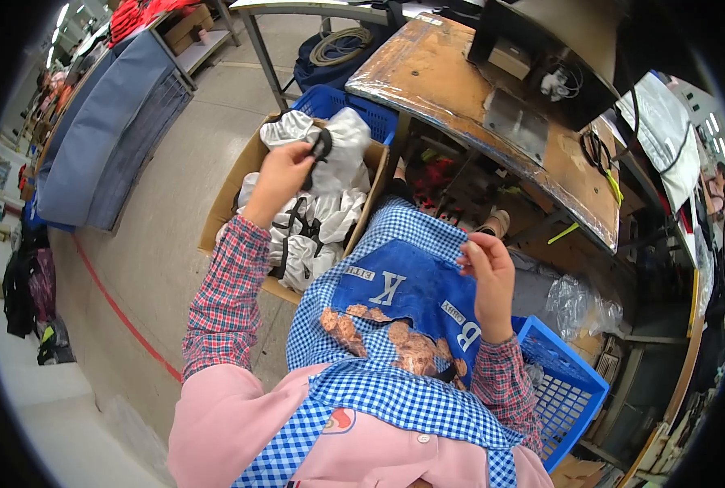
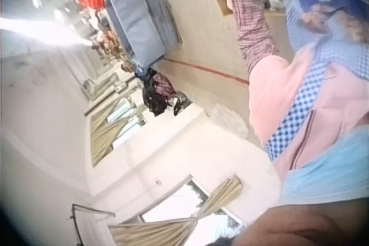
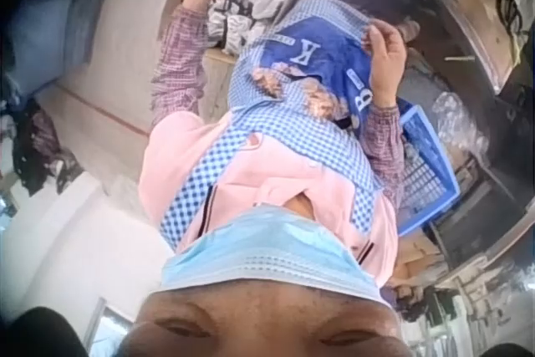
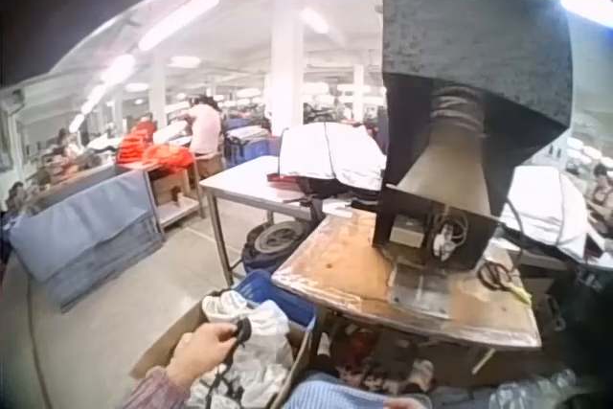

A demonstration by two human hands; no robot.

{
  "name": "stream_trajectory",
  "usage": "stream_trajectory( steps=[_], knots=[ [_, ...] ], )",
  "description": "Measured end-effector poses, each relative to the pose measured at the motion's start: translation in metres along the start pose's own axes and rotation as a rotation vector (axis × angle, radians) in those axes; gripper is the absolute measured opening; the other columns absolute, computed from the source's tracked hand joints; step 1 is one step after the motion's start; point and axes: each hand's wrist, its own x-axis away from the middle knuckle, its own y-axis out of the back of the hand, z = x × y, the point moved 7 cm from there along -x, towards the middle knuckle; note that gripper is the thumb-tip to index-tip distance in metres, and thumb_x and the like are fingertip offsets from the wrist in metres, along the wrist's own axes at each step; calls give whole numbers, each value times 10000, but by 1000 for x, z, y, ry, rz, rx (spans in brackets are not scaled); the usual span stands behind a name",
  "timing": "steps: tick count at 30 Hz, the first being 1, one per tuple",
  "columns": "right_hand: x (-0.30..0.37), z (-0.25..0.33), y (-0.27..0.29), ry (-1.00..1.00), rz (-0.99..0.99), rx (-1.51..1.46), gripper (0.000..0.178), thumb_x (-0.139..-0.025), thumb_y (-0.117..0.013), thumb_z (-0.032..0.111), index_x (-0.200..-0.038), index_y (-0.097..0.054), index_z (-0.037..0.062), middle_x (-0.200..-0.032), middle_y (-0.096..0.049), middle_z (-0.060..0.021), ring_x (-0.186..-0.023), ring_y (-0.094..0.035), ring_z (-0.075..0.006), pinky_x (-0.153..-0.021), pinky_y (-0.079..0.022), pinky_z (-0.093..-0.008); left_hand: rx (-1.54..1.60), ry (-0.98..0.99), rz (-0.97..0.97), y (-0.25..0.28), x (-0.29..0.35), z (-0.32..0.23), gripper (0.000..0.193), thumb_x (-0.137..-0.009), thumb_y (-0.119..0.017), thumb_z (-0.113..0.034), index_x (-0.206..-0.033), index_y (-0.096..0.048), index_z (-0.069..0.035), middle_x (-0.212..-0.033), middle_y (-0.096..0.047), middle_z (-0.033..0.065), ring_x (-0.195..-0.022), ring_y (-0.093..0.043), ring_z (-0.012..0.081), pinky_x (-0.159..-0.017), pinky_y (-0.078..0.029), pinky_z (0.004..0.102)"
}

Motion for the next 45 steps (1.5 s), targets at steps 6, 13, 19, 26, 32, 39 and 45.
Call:
stream_trajectory(
  steps=[6, 13, 19, 26, 32, 39, 45],
  knots=[
    [24, 96, -66, 879, 156, 893, 396, -773, -708, 101, -1160, -630, 126, -1181, -589, -87, -1155, -504, -297, -973, -401, -402, 147, 195, 707, -114, 38, -42, 211, -894, -607, -196, -878, -694, -5, -597, -562, -25, -469, -513, 61, -416, -410, 224],
    [8, 92, -67, 794, 432, 962, 275, -748, -750, 165, -996, -666, 82, -976, -623, -85, -998, -552, -288, -847, -438, -403, 20, 60, 1099, -163, 70, -86, 260, -888, -636, -198, -1030, -674, 17, -780, -649, 6, -696, -551, 84, -623, -463, 266],
    [-10, 72, -38, 417, 261, 746, 199, -817, -728, 192, -838, -645, 13, -733, -631, -60, -666, -572, -163, -597, -430, -299, -362, -709, 397, -119, 69, -191, 276, -850, -676, -235, -968, -655, 14, -867, -662, 177, -782, -638, 336, -685, -501, 350],
    [-8, 33, -39, -157, 427, -195, 145, -907, -669, 197, -892, -643, 55, -799, -589, 57, -722, -511, -10, -629, -428, -182, -128, -383, 630, -149, 81, -173, 378, -703, -792, -286, -839, -616, 20, -727, -626, 135, -646, -588, 285, -639, -479, 341],
    [-6, 76, -26, 258, 404, 168, 182, -890, -663, 150, -1039, -652, 46, -908, -634, 5, -801, -593, -99, -706, -476, -244, -66, -189, 932, -155, 82, -176, 368, -717, -786, -212, -955, -650, 34, -766, -649, 100, -715, -574, 98, -683, -485, 290],
    [18, 113, -46, 713, 715, 812, 287, -837, -624, 52, -1123, -645, 55, -964, -625, -115, -817, -629, -304, -689, -519, -343, -222, -274, 1146, -163, 85, -188, 438, -696, -782, -290, -920, -651, 64, -732, -640, 188, -662, -630, 234, -649, -489, 347],
    [27, 115, -51, 939, 781, 969, 246, -799, -605, 97, -1035, -630, 29, -919, -606, -136, -847, -640, -302, -693, -528, -363, -326, -382, 1190, -179, 88, -181, 519, -706, -779, -437, -869, -664, 41, -703, -620, 202, -663, -627, 304, -636, -484, 363]
  ],
)
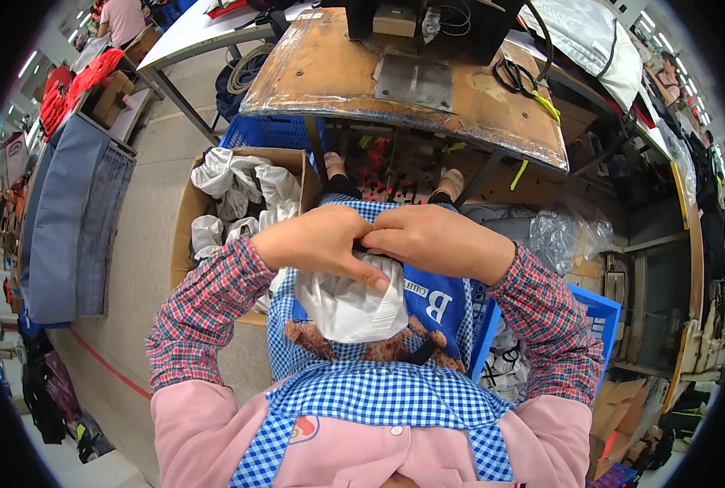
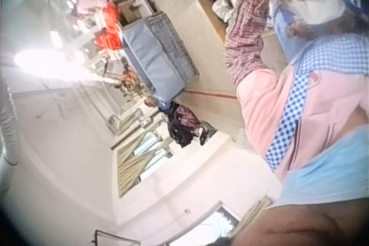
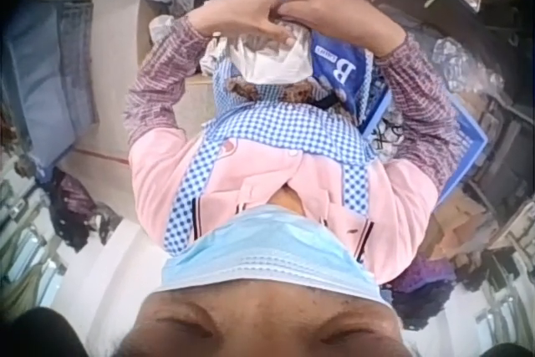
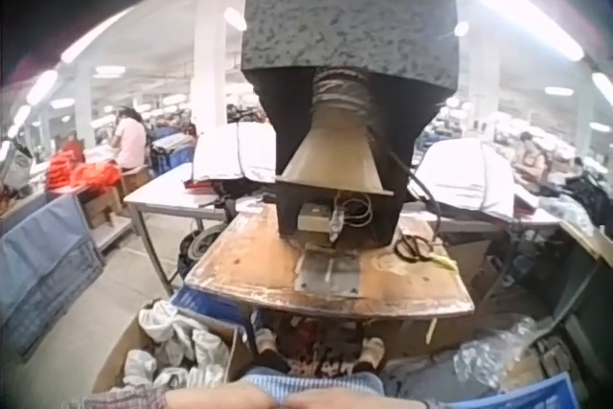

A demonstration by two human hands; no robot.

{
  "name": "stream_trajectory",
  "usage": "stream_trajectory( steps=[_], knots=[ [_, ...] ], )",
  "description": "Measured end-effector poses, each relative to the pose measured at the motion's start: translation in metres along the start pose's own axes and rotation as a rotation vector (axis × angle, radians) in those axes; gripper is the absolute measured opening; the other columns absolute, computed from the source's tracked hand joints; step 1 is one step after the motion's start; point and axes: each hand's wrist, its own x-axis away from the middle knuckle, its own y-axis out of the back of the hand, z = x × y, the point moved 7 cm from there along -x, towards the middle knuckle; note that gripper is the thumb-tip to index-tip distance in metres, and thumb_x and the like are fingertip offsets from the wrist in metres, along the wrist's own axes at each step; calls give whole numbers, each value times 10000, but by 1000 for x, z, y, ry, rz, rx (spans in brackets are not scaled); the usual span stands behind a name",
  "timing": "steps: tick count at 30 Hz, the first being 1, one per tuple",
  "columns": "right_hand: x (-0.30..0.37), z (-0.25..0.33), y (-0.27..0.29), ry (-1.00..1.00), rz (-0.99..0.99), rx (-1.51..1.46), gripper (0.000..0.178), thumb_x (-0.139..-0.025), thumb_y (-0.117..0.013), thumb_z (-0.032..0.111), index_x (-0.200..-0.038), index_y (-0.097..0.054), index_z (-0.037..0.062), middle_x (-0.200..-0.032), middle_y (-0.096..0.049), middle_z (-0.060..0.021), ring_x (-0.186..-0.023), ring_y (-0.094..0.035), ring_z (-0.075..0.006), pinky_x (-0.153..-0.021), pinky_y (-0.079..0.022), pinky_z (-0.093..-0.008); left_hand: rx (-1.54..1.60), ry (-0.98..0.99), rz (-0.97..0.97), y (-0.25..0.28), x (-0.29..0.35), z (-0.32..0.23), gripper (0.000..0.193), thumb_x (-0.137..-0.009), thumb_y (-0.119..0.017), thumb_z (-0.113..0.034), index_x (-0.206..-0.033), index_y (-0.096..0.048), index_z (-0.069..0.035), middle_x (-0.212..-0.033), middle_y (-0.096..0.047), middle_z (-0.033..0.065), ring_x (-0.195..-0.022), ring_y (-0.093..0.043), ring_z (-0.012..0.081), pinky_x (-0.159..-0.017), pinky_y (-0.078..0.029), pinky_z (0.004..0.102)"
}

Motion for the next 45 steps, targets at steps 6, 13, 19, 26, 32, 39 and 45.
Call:
stream_trajectory(
  steps=[6, 13, 19, 26, 32, 39, 45],
  knots=[
    [14, -20, 8, -148, 51, 162, 123, -838, -599, 122, -918, -605, 29, -875, -598, -119, -808, -631, -294, -674, -523, -366, 2, -142, -376, 10, -15, 1, 305, -688, -690, -198, -913, -668, 7, -804, -644, 217, -792, -628, 378, -737, -494, 413],
    [24, -59, 57, -337, -372, 112, 132, -904, -574, 122, -959, -612, 8, -865, -628, -139, -809, -625, -325, -686, -511, -387, 103, -55, -507, 74, -43, 14, 262, -691, -617, -113, -907, -620, 37, -717, -621, 166, -659, -598, 210, -632, -475, 329],
    [19, -91, 87, -398, -643, 97, 139, -909, -574, 130, -958, -617, 7, -900, -639, -177, -830, -614, -367, -712, -501, -395, 191, -47, -555, 127, -67, 11, 230, -717, -573, -90, -906, -607, 36, -714, -587, 60, -709, -543, 103, -644, -452, 263],
    [10, -145, 94, -616, -775, -222, 200, -930, -585, 163, -934, -626, -33, -714, -653, -107, -645, -650, -184, -578, -487, -291, 125, 62, -536, 178, -104, 36, 355, -724, -553, -80, -1040, -636, 57, -835, -644, 54, -742, -576, 141, -666, -469, 272],
    [6, -181, 103, -645, -826, -302, 251, -939, -591, 200, -955, -636, -46, -731, -669, -84, -662, -656, -115, -584, -493, -246, 180, 219, -606, 201, -122, 48, 467, -707, -549, -107, -1136, -636, 57, -832, -639, 50, -744, -580, 112, -658, -457, 238],
    [3, -201, 110, -623, -874, -370, 264, -939, -584, 195, -972, -634, -62, -749, -671, -89, -654, -659, -124, -584, -496, -248, 191, 198, -556, 219, -149, 73, 392, -700, -563, -110, -1043, -665, 50, -788, -621, 23, -682, -560, 101, -597, -446, 247],
    [2, -201, 114, -628, -893, -382, 266, -936, -578, 189, -986, -639, -66, -754, -677, -89, -640, -660, -127, -585, -501, -247, 150, 79, -541, 224, -154, 72, 285, -708, -563, -107, -933, -682, 21, -731, -601, -4, -629, -526, 88, -559, -420, 247]
  ],
)
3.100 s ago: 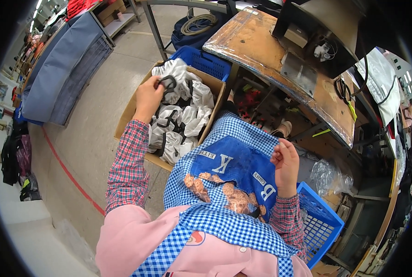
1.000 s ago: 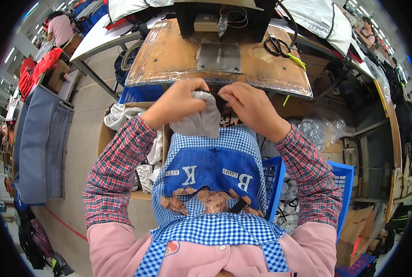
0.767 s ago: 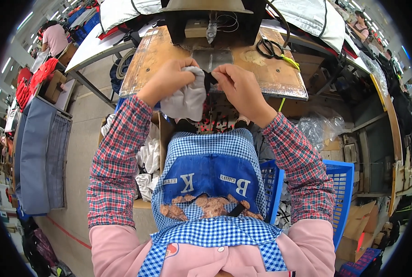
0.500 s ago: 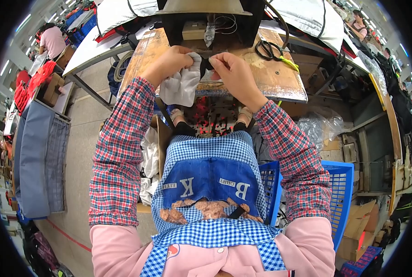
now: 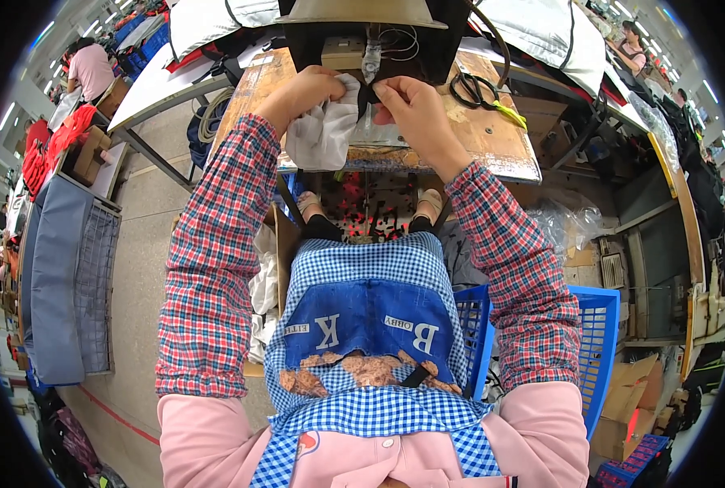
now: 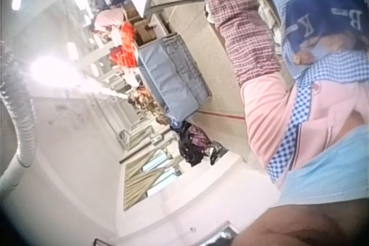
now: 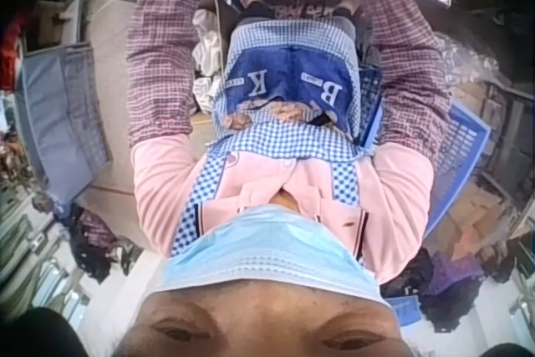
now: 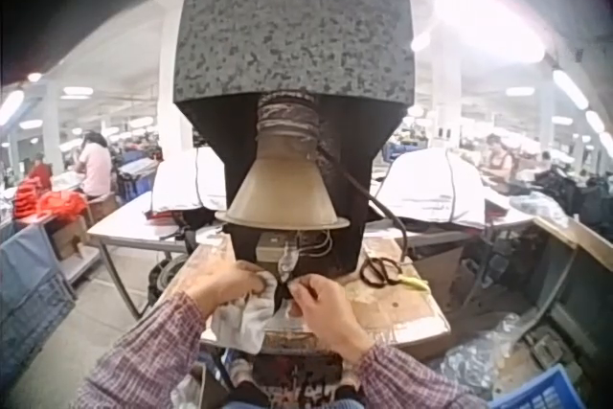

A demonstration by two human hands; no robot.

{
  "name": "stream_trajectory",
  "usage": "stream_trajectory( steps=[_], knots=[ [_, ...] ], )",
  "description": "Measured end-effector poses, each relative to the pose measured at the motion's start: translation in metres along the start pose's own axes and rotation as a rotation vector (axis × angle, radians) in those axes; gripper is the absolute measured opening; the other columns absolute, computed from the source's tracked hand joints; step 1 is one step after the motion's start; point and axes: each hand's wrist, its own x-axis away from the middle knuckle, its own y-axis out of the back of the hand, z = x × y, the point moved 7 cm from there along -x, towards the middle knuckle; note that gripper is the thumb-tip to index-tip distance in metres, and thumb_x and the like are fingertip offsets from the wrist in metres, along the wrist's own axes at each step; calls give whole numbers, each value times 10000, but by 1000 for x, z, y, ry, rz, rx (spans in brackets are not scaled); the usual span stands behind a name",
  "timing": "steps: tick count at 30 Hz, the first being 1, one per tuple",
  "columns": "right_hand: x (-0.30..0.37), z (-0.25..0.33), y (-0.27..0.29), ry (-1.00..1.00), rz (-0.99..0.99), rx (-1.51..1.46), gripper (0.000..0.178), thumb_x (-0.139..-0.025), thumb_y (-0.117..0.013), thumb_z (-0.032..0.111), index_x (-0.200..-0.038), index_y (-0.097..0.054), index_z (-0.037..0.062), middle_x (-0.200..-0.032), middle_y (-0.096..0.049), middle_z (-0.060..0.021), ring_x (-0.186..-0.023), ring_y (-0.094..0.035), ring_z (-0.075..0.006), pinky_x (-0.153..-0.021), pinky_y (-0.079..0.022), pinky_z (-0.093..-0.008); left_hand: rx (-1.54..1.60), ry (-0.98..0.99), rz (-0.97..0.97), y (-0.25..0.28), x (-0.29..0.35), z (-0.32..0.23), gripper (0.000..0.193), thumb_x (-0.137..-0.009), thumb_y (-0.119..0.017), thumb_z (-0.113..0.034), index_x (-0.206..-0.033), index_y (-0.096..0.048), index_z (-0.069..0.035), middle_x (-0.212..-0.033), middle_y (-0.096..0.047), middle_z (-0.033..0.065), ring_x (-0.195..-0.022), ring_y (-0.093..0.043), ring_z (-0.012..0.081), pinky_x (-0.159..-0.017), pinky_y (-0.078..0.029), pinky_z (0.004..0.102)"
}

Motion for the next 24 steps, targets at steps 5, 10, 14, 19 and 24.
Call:
stream_trajectory(
  steps=[5, 10, 14, 19, 24],
  knots=[
    [-1, -2, 2, -15, -8, -19, 263, -932, -578, 186, -987, -644, -63, -760, -682, -88, -633, -660, -122, -585, -504, -247, 57, 47, -8, -1, 2, -2, 265, -714, -567, -118, -918, -684, 6, -714, -594, -7, -618, -515, 83, -552, -411, 244],
    [-3, -4, 2, -21, -4, -29, 264, -933, -578, 190, -985, -645, -60, -755, -682, -81, -633, -655, -114, -583, -501, -244, 80, 54, -37, 1, 6, -3, 306, -716, -577, -129, -964, -684, 13, -752, -615, 3, -648, -533, 86, -576, -421, 245],
    [-4, -6, 2, -49, 15, -54, 256, -939, -572, 186, -979, -645, -56, -757, -674, -75, -628, -643, -110, -581, -499, -242, 133, -13, -76, 1, 9, -10, 183, -715, -567, -99, -810, -654, 31, -706, -578, 7, -630, -494, 103, -565, -407, 268],
    [-2, -7, 1, -109, 27, -231, 259, -953, -564, 185, -988, -635, -61, -788, -655, -79, -632, -638, -122, -591, -512, -243, 171, 11, -40, 0, 17, -12, 208, -728, -542, -73, -851, -668, 37, -739, -607, 7, -651, -528, 94, -590, -423, 243],
    [-3, -8, 2, -141, 53, -274, 267, -959, -564, 187, -996, -624, -70, -821, -643, -86, -642, -636, -132, -616, -532, -249, 201, 23, -50, -2, 27, -20, 274, -734, -528, -52, -947, -673, 42, -774, -631, 5, -683, -558, 83, -613, -444, 226]
  ],
)
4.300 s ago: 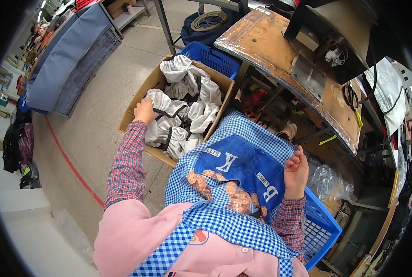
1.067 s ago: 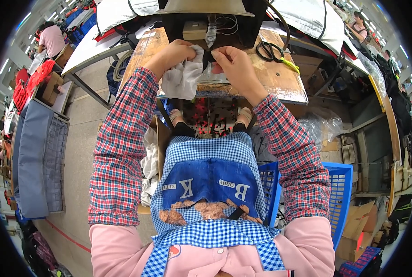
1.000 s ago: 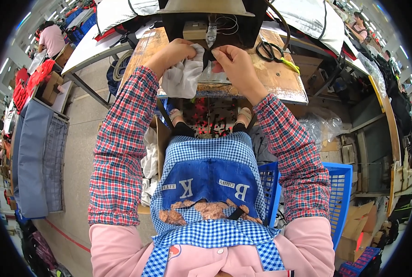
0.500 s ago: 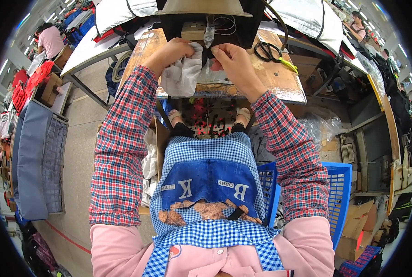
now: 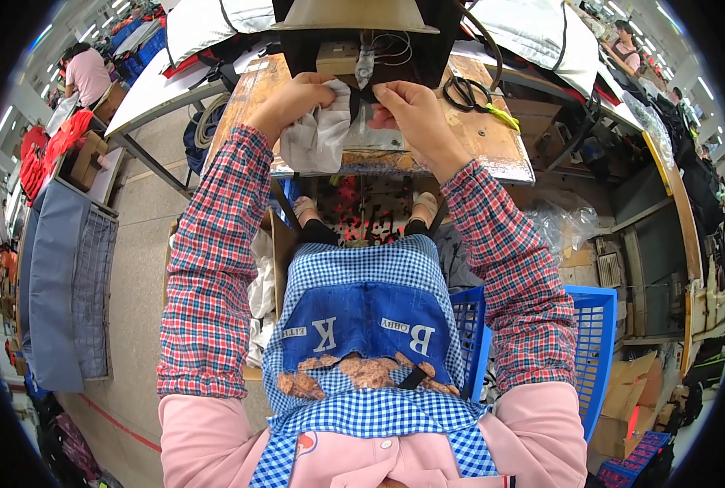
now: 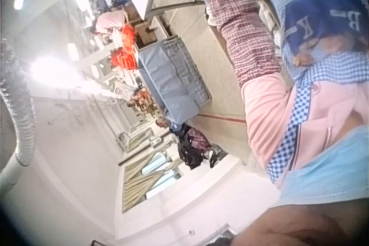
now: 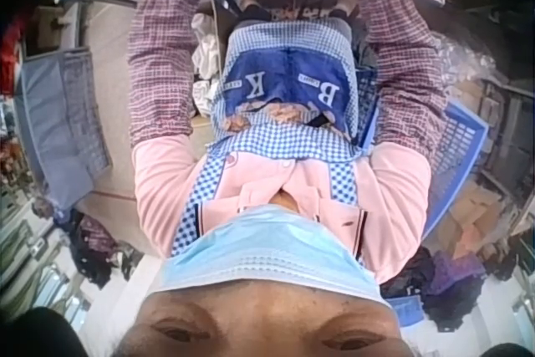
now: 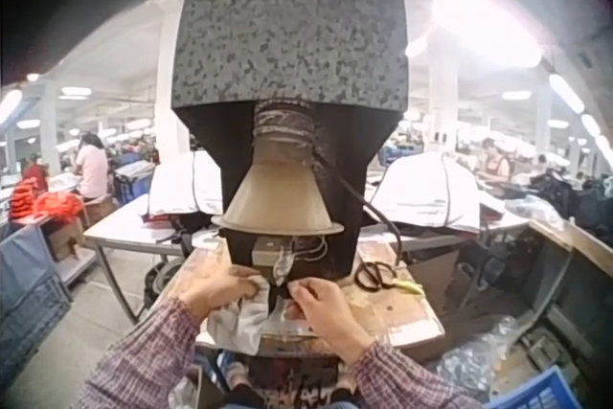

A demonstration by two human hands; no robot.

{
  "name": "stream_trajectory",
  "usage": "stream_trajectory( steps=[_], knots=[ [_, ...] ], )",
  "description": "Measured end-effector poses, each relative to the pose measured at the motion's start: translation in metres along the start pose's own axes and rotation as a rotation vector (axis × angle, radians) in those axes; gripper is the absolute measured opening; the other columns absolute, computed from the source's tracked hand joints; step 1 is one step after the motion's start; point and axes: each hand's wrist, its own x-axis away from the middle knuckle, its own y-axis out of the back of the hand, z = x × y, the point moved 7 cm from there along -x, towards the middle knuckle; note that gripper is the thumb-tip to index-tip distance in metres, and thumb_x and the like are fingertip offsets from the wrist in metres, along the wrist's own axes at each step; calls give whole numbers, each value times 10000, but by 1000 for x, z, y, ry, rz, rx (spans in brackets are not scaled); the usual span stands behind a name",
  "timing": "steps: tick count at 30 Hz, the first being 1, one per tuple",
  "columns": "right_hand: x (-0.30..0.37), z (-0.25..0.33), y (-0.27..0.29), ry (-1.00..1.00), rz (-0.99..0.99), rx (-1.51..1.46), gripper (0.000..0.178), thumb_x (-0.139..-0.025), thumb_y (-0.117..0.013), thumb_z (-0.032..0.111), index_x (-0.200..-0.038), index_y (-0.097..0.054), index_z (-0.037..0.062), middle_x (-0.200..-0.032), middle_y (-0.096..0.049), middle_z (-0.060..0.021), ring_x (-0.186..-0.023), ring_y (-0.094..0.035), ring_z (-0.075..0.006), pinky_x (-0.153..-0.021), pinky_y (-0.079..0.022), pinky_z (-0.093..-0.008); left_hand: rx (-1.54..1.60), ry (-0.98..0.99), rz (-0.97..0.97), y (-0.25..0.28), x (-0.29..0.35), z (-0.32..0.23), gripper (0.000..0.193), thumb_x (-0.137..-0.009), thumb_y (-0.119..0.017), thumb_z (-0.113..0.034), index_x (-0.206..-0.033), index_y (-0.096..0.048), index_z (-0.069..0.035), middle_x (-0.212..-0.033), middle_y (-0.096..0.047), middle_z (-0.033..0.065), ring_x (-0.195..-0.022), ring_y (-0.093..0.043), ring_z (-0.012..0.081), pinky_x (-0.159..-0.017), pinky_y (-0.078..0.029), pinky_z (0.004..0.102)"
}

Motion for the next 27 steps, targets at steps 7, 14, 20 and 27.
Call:
stream_trajectory(
  steps=[7, 14, 20, 27],
  knots=[
    [9, -8, -2, -127, 13, -185, 210, -956, -574, 184, -954, -627, -19, -815, -611, -54, -679, -619, -135, -660, -555, -265, 104, 25, -35, -4, 12, 7, 360, -737, -524, -46, -1061, -636, 63, -873, -639, 21, -743, -569, 102, -670, -457, 229],
    [61, -10, -37, -310, 141, -420, 170, -961, -579, 204, -987, -625, 43, -884, -637, -12, -784, -622, -102, -707, -540, -269, 373, 72, 233, -39, 52, 21, 325, -712, -513, -9, -1017, -619, 21, -893, -627, 44, -786, -568, 123, -702, -454, 239],
    [86, -11, -54, -344, 104, -477, 162, -956, -592, 220, -967, -626, 62, -893, -649, 1, -819, -618, -87, -753, -520, -253, 13, -76, 37, -21, 98, 12, 409, -794, -589, -121, -1174, -550, 25, -1059, -617, 88, -1005, -582, 183, -875, -452, 276],
    [95, -11, -64, -334, 126, -325, 185, -953, -594, 209, -956, -635, 29, -848, -633, 11, -780, -590, -62, -721, -504, -225, -677, -511, -362, -54, 165, -44, 433, -816, -648, -207, -1180, -547, 6, -1120, -599, 208, -1031, -589, 357, -876, -474, 403]
  ],
)
